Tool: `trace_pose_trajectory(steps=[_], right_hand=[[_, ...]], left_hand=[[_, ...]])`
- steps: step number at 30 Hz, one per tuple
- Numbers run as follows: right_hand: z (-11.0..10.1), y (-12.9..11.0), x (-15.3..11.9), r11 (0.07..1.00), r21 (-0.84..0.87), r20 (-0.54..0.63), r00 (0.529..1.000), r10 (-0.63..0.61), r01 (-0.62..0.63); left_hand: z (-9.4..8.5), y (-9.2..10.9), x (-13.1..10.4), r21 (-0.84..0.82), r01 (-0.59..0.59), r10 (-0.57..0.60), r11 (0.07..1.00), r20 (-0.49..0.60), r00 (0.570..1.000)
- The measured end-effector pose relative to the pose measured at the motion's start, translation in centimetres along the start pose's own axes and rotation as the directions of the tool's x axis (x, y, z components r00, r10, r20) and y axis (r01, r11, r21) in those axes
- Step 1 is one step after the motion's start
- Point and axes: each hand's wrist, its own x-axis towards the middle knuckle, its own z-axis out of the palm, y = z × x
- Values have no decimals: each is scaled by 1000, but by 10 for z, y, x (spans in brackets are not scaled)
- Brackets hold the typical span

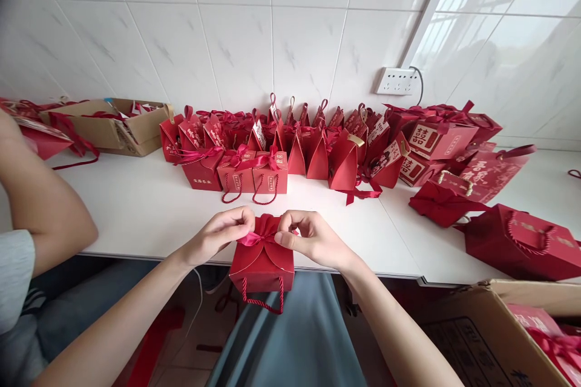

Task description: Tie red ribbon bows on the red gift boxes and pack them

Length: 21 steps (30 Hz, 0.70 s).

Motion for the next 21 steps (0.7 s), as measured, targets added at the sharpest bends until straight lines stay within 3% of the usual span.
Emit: trace_pose_trajectory(steps=[5,7,11,13,21], right_hand=[[-1,2,1,999,-27,-3,1000,-20,20],[0,0,0,998,-64,-1,1000,-26,26],[4,-5,-3,993,-103,4,998,-56,56],[6,-6,-3,990,-130,3,999,-52,52],[3,3,-2,997,-53,1,998,-57,57]], left_hand=[[-3,-3,-1,-10,-22,23,1000,29,999],[-2,2,-2,69,-22,20,997,25,999],[7,13,-7,328,13,18,945,-92,996],[10,15,-9,381,32,15,924,-120,993],[9,2,-9,112,8,1,994,-81,997]])
